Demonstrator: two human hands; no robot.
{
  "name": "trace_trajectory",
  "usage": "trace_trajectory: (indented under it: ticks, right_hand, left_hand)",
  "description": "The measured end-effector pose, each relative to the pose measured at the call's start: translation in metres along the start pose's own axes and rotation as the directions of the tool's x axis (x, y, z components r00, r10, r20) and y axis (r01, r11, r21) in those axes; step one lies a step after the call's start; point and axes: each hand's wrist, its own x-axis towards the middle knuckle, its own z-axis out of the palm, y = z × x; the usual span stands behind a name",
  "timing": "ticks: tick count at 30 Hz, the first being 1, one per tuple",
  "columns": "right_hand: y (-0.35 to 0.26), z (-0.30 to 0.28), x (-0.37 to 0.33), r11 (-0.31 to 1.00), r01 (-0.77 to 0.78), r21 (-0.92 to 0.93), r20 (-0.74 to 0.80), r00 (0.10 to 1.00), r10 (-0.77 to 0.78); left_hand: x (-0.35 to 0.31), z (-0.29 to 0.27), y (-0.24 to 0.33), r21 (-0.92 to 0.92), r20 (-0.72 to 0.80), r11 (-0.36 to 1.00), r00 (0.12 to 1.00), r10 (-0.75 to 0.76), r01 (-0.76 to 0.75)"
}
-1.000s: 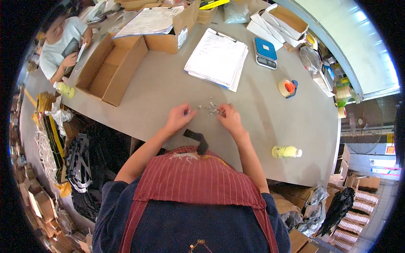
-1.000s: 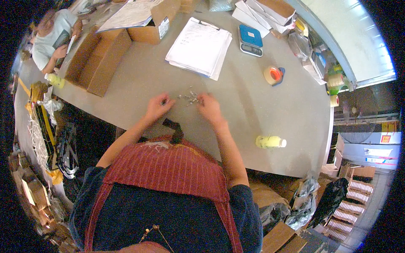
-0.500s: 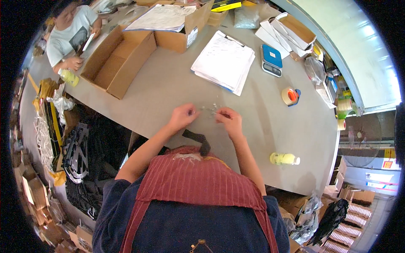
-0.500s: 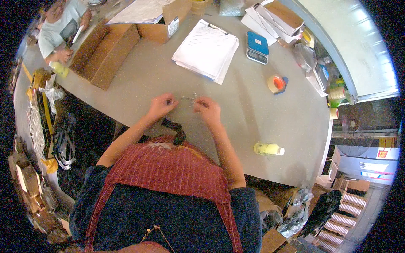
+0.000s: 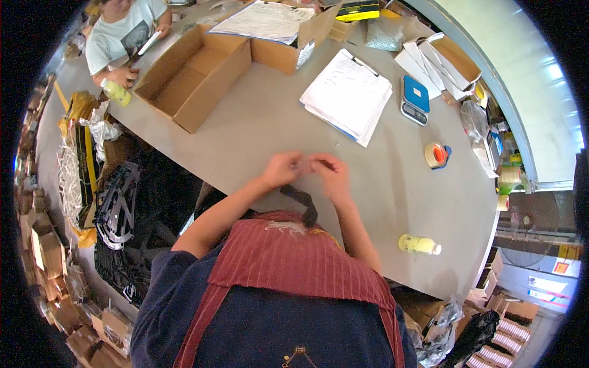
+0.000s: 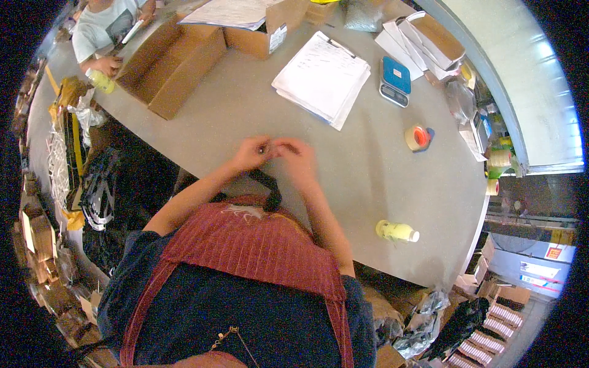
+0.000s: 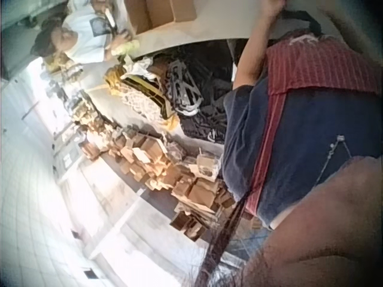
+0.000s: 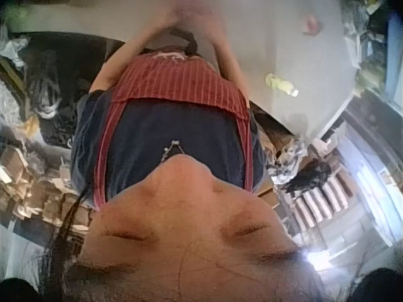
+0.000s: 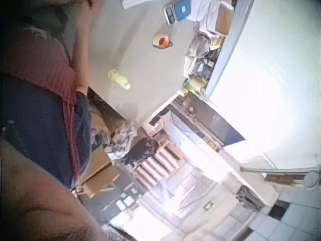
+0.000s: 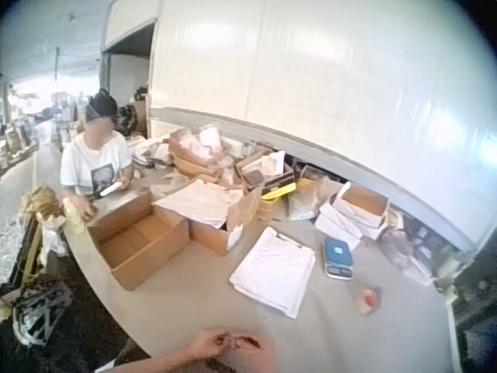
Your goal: The person walks through a warehouse to a workbench, looks at a clipboard, and handles small parts and boxes.
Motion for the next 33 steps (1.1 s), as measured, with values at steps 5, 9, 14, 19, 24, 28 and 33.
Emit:
trace_trajectory:
  ticks: [5,9,14,19,24,28,33]
  right_hand:
    - [0.013,-0.061,-0.004,0.802,0.004,-0.598,-0.323,0.914,-0.246]
    - [0.035,-0.081,-0.005,0.545,0.035,-0.838,-0.196,0.912,-0.360]
    - [0.034,-0.069,-0.002,0.456,0.034,-0.889,-0.070,0.975,-0.210]
    - [0.024,-0.056,-0.004,0.387,-0.002,-0.922,-0.091,0.973,-0.211]
    - [0.021,-0.059,-0.012,0.379,-0.072,-0.922,-0.148,0.974,-0.174]
    - [0.012,-0.048,-0.013,0.576,0.003,-0.817,-0.120,0.977,-0.175]
    - [-0.028,0.012,-0.012,0.772,0.191,-0.606,0.042,0.977,-0.208]
  left_hand:
    - [-0.002,-0.004,0.011,0.021,0.028,0.999,0.999,-0.046,0.046]
    - [0.003,-0.003,0.009,0.010,0.029,1.000,1.000,0.013,-0.013]
    - [0.004,-0.005,0.010,0.016,0.008,0.999,1.000,0.028,-0.028]
    - [0.003,-0.007,0.010,-0.003,-0.024,0.999,0.998,0.054,-0.054]
    - [0.001,-0.010,0.017,0.007,0.020,1.000,1.000,0.023,-0.023]
    - [0.001,-0.008,0.013,0.028,0.019,0.998,0.998,0.053,-0.054]
    - [0.000,-0.005,0.009,0.032,-0.015,0.993,0.994,0.112,-0.112]
